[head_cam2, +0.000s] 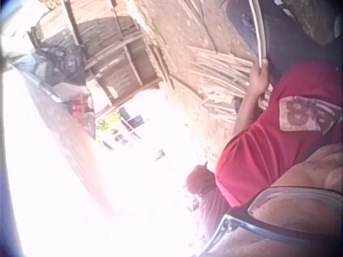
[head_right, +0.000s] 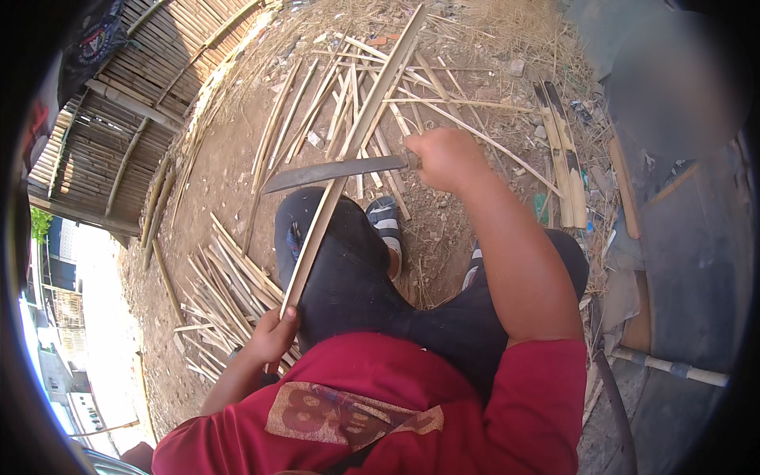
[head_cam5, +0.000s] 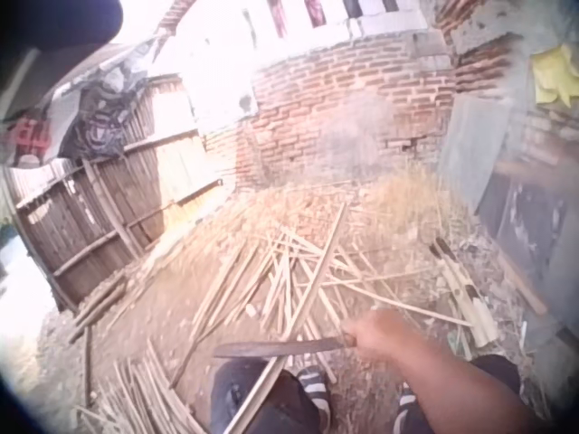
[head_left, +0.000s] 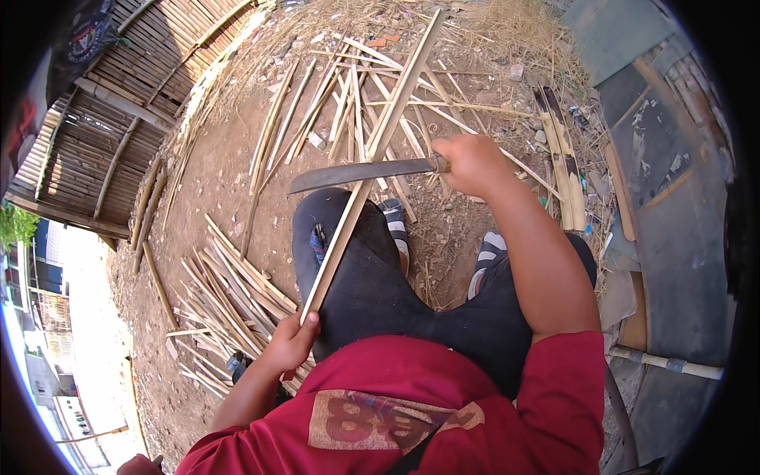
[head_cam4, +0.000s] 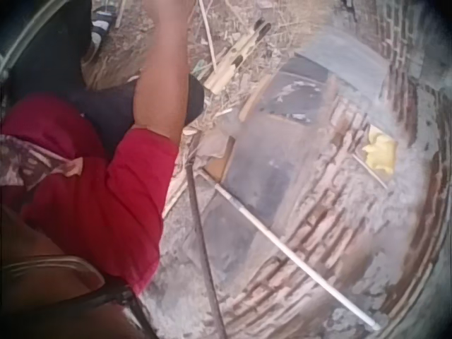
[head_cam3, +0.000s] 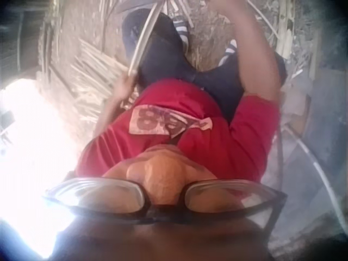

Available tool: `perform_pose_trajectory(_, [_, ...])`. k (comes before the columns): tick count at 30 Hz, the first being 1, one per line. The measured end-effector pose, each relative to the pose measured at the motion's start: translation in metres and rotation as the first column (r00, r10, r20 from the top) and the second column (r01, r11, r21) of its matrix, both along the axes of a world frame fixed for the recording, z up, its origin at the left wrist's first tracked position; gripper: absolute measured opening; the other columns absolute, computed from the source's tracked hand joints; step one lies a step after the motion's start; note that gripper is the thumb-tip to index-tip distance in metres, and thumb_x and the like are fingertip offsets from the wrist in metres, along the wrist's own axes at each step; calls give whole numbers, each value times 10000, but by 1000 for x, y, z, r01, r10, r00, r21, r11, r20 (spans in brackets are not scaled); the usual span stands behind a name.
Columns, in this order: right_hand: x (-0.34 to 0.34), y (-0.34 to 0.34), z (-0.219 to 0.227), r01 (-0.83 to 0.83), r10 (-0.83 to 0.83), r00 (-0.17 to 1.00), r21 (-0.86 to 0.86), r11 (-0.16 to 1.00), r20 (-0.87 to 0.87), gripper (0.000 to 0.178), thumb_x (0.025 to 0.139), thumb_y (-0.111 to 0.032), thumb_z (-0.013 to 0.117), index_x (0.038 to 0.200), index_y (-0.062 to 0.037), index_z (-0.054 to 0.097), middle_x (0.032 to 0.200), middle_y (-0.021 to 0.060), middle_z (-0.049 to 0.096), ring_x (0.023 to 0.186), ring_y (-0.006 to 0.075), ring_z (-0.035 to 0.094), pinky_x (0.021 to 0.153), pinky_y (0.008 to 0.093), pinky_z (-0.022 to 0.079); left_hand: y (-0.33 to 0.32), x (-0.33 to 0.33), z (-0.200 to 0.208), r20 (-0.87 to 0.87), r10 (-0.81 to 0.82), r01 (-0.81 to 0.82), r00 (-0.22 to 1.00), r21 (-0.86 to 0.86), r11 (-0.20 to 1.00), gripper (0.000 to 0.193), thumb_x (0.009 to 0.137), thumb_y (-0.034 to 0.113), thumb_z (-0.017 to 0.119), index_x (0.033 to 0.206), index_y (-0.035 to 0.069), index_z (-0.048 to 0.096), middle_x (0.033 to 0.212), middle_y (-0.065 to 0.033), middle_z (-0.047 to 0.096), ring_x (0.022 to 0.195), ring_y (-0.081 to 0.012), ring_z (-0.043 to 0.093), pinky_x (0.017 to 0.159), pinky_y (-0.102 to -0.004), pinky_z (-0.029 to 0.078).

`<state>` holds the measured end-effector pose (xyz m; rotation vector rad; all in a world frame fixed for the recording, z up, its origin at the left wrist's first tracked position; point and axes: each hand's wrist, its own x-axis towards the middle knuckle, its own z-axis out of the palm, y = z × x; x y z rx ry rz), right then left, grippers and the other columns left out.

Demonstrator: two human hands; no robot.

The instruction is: The person uses a large blade to shave and strip thin pieces of bamboo while sitting on the ground outside.

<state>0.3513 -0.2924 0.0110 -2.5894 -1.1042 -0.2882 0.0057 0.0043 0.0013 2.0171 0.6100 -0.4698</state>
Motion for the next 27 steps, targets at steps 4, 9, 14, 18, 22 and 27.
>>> perform_pose_trajectory(4, [-23, 20, 13, -217, 217, 974, -6, 976, 69, 145, 774, -132, 710, 886, -90, 628, 793, 128, 675, 859, 377, 699, 745, 482, 554, 5, -11, -5, 7, 2, -2, 1000, -36, 999, 552, 1072, 533, 457, 889, 27, 583, 686, 1, 525, 647, -98, 477, 578, -304, 417])
perform_pose_trajectory(9, [48, -34, -16, 550, -474, 822, 222, 805, -316, 322, 837, -156, 701, 1129, -22, 691, 980, 225, 730, 936, 385, 715, 836, 472, 561, 4, -6, -1, -28, 3, -3, 1000, -21, 1000, 540, 1078, 500, 473, 867, 13, 574, 696, 3, 515, 677, -105, 467, 617, -313, 435])
perform_pose_trajectory(14, [44, -43, 0, 466, -377, 883, 425, 776, -279, 395, 833, -194, 718, 1186, -19, 687, 1011, 245, 728, 948, 395, 711, 843, 478, 560, 19, -19, -8, 50, -95, 93, 994, 30, 995, 531, 1077, 488, 484, 837, 22, 560, 678, 15, 501, 659, -99, 457, 596, -314, 424])
perform_pose_trajectory(18, [-2, -11, 22, 64, -55, 992, 75, 995, -112, 365, 806, -202, 725, 1149, -77, 705, 916, 204, 730, 888, 383, 712, 776, 476, 562, 16, -17, -6, -61, -51, 47, 997, -58, 997, 528, 1080, 484, 477, 841, 21, 561, 672, 24, 496, 648, -98, 451, 587, -311, 419])
perform_pose_trajectory(22, [3, -10, 23, 13, -25, 981, -63, 998, -193, 315, 805, -182, 713, 1111, -110, 707, 866, 165, 727, 857, 367, 713, 747, 481, 559, 14, -18, -6, 36, -98, 98, 995, 9, 995, 519, 1082, 484, 473, 861, 25, 573, 680, 31, 502, 646, -88, 445, 583, -298, 410])
perform_pose_trajectory(27, [29, -29, 8, 264, -185, 917, 188, 946, -354, 391, 748, -180, 778, 1115, -69, 701, 923, 204, 717, 901, 416, 692, 787, 474, 550, 17, -20, -9, -50, -19, 16, 999, -52, 998, 524, 1074, 509, 473, 884, 32, 579, 680, 35, 513, 628, -81, 452, 566, -292, 410])
